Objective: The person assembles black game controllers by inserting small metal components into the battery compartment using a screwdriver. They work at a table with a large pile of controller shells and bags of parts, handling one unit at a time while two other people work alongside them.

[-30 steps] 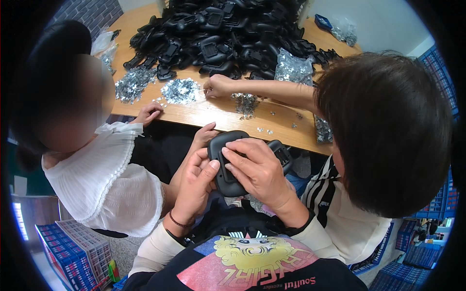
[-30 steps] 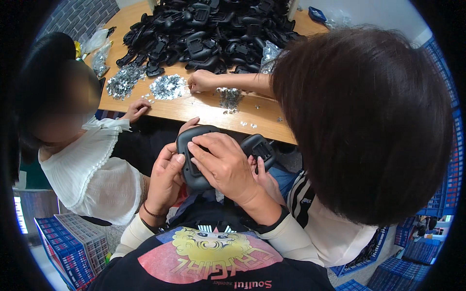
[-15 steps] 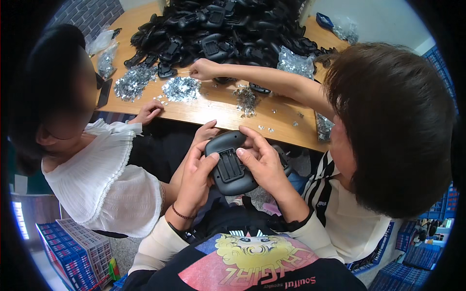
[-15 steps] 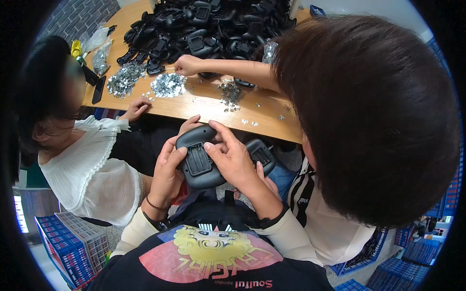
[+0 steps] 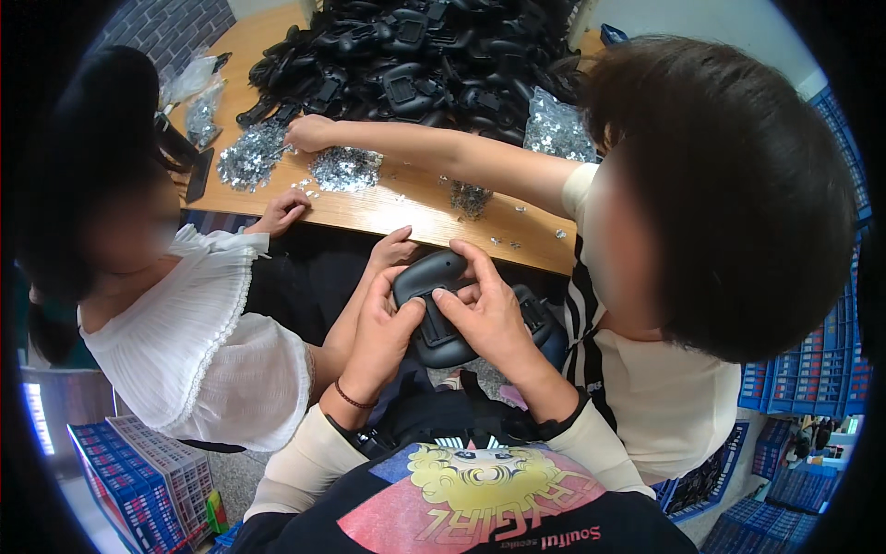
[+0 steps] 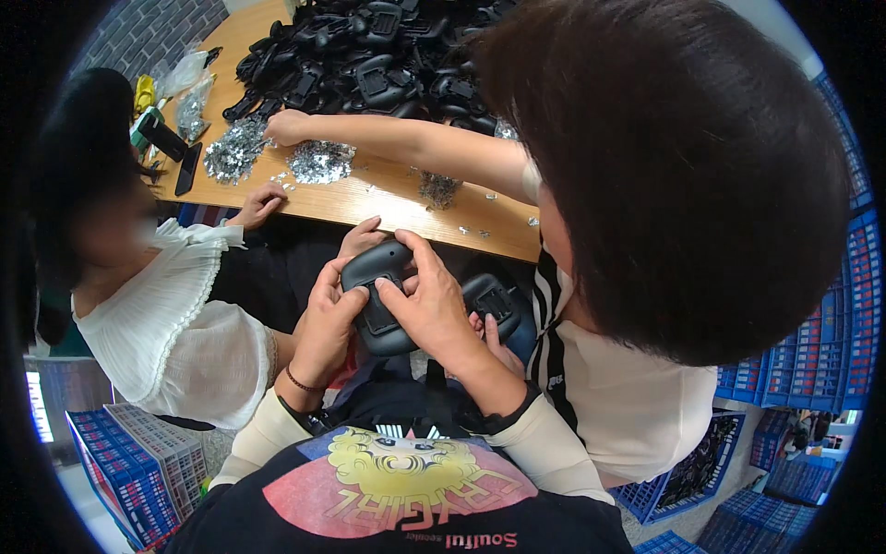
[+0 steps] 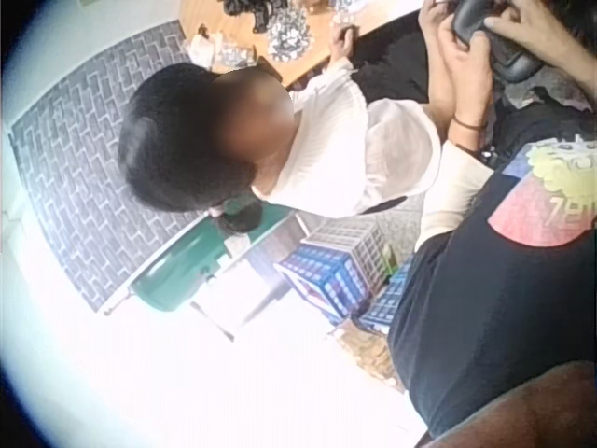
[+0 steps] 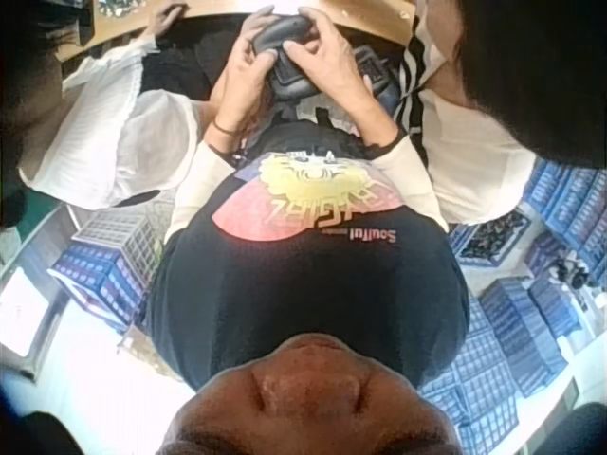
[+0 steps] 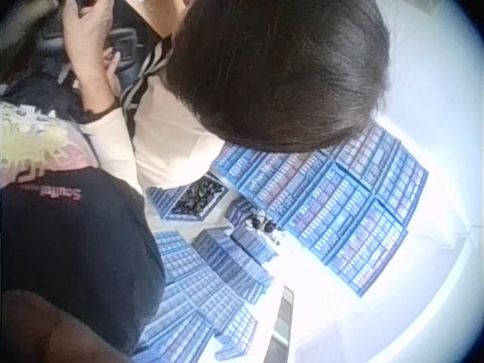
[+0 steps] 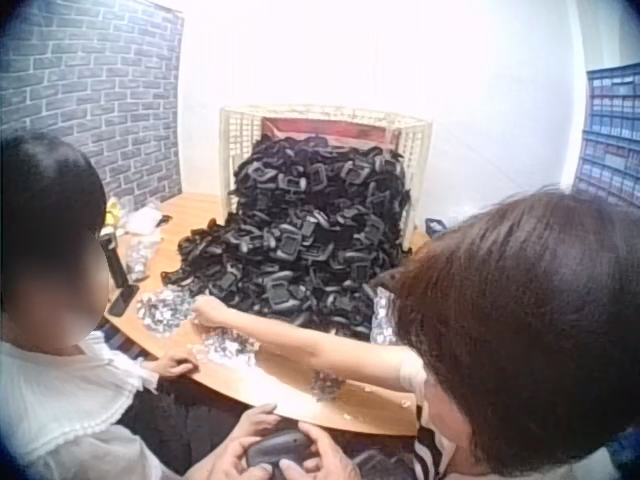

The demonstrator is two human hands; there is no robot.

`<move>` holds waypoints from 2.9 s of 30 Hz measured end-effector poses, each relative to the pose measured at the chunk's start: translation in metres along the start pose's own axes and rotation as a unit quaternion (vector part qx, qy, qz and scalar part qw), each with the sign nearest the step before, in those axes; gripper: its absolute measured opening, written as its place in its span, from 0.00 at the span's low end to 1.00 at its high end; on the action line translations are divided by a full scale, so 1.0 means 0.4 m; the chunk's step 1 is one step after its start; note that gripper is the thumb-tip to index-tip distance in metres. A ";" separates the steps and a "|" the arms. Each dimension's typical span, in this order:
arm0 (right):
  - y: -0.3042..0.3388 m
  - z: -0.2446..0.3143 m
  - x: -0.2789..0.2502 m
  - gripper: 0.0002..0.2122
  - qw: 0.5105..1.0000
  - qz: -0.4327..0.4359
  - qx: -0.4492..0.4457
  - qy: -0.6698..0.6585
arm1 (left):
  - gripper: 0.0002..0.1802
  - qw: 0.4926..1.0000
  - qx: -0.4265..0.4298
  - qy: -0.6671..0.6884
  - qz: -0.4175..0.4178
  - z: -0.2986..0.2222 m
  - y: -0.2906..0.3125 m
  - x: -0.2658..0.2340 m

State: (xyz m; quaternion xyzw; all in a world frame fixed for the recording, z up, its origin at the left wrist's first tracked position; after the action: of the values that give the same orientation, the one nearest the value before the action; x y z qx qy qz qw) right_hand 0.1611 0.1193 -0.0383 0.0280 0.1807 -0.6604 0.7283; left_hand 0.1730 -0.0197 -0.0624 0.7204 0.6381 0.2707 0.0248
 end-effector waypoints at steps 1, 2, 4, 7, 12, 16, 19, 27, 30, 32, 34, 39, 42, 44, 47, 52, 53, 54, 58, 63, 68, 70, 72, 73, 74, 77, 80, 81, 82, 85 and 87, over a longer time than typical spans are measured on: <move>0.001 -0.001 0.003 0.28 1.000 0.002 0.002 0.005 | 0.19 1.000 0.003 0.002 0.001 0.002 0.000 0.001; 0.001 -0.001 0.005 0.28 1.000 0.004 0.005 0.010 | 0.20 1.000 0.011 -0.006 0.005 -0.002 0.000 0.006; 0.001 0.004 0.007 0.29 0.999 0.012 0.010 0.041 | 0.20 0.999 0.025 -0.022 0.011 -0.010 -0.002 0.014; 0.000 0.010 0.009 0.29 0.999 0.011 0.010 0.051 | 0.20 0.998 0.043 -0.039 0.015 -0.002 -0.011 0.010; 0.003 0.006 0.005 0.29 0.999 0.007 0.010 0.043 | 0.22 0.998 0.048 -0.038 0.013 -0.006 -0.003 0.022; 0.003 0.018 0.005 0.29 0.998 -0.001 0.005 0.069 | 0.22 0.997 0.060 -0.051 0.013 -0.022 0.004 0.043; 0.004 0.030 -0.002 0.29 0.996 -0.006 -0.008 0.087 | 0.21 0.995 0.077 -0.066 0.017 -0.020 -0.003 0.044; 0.012 0.016 -0.025 0.29 0.995 0.003 -0.032 0.095 | 0.20 1.000 0.011 0.005 0.001 0.006 -0.021 0.044; 0.001 0.039 -0.029 0.28 0.996 0.018 -0.002 0.087 | 0.21 0.999 -0.021 0.037 0.013 -0.007 -0.012 0.043; -0.011 0.043 -0.022 0.27 0.996 0.029 0.011 0.082 | 0.22 0.994 -0.060 0.083 0.032 -0.011 -0.008 0.026; -0.015 0.017 -0.005 0.26 0.996 0.037 0.039 0.072 | 0.23 0.982 -0.105 0.141 0.062 0.008 -0.024 -0.001; -0.022 -0.041 0.046 0.19 0.990 0.040 -0.053 0.123 | 0.24 0.976 -0.102 0.176 0.073 0.008 -0.056 -0.057; -0.017 -0.032 0.072 0.10 0.983 0.040 -0.135 0.122 | 0.28 0.980 -0.079 0.165 0.081 0.005 -0.048 -0.069; -0.013 -0.034 0.089 0.09 0.964 0.057 -0.193 0.177 | 0.28 0.980 -0.069 0.168 0.082 0.016 -0.051 -0.079; -0.028 -0.027 0.108 0.11 0.941 0.073 -0.238 0.228 | 0.27 0.979 -0.057 0.172 0.094 0.012 -0.068 -0.090; -0.021 -0.030 0.121 0.13 0.913 0.092 -0.295 0.266 | 0.25 0.981 -0.035 0.172 0.085 0.031 -0.067 -0.102; -0.024 -0.028 0.124 0.13 0.910 0.098 -0.299 0.271 | 0.25 0.981 -0.032 0.169 0.084 0.047 -0.077 -0.113; -0.023 -0.026 0.126 0.14 0.906 0.103 -0.302 0.277 | 0.24 0.982 -0.031 0.166 0.086 0.054 -0.080 -0.117; -0.025 -0.028 0.130 0.14 0.894 0.111 -0.317 0.296 | 0.23 0.980 -0.053 0.175 0.080 0.062 -0.079 -0.127; -0.034 -0.065 0.138 0.14 0.917 0.105 -0.293 0.250 | 0.22 0.979 -0.014 0.177 0.101 0.056 -0.091 -0.129; -0.046 -0.066 0.145 0.14 0.922 0.084 -0.302 0.227 | 0.21 0.976 -0.008 0.194 0.096 0.043 -0.104 -0.133; -0.044 -0.054 0.151 0.14 0.921 0.077 -0.306 0.231 | 0.21 0.977 -0.011 0.192 0.092 0.039 -0.101 -0.137; -0.047 -0.041 0.161 0.14 0.909 0.090 -0.323 0.250 | 0.22 0.980 -0.007 0.180 0.090 0.023 -0.096 -0.133; -0.048 -0.036 0.165 0.14 0.902 0.096 -0.331 0.260 | 0.22 0.981 -0.017 0.176 0.081 0.028 -0.097 -0.137; -0.048 -0.035 0.168 0.14 0.900 0.095 -0.332 0.266 | 0.22 0.982 -0.028 0.171 0.072 0.036 -0.098 -0.145; -0.053 -0.037 0.174 0.15 0.897 0.096 -0.330 0.279 | 0.22 0.983 -0.025 0.174 0.062 0.020 -0.096 -0.135; -0.055 -0.037 0.180 0.15 0.899 0.106 -0.323 0.277 | 0.22 0.983 -0.023 0.172 0.055 0.015 -0.090 -0.138; -0.057 -0.039 0.183 0.15 0.898 0.109 -0.322 0.278 | 0.22 0.984 -0.024 0.170 0.054 0.015 -0.090 -0.139; -0.058 -0.040 0.185 0.15 0.898 0.112 -0.321 0.279 | 0.22 0.984 -0.020 0.170 0.057 0.013 -0.089 -0.140; -0.060 -0.040 0.190 0.15 0.902 0.115 -0.318 0.269 | 0.21 0.984 -0.010 0.167 0.052 0.014 -0.088 -0.145; -0.061 -0.037 0.192 0.15 0.903 0.111 -0.321 0.262 | 0.21 0.986 -0.009 0.163 0.032 0.019 -0.089 -0.151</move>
State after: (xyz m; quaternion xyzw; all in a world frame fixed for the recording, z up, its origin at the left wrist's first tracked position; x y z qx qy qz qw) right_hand 0.1388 0.0473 -0.0704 -0.0151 0.5627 -0.4504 0.6930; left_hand 0.1416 -0.0670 -0.1042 0.6865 0.6077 0.3908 -0.0820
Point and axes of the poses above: each hand's wrist, its own y-axis away from the middle knuckle, its own x-axis out of the palm, z = x × y, the point moved 4 cm from there along -y, towards the middle knuckle, and after that the axes turned 13 degrees about -x, right-handed, at the moved point
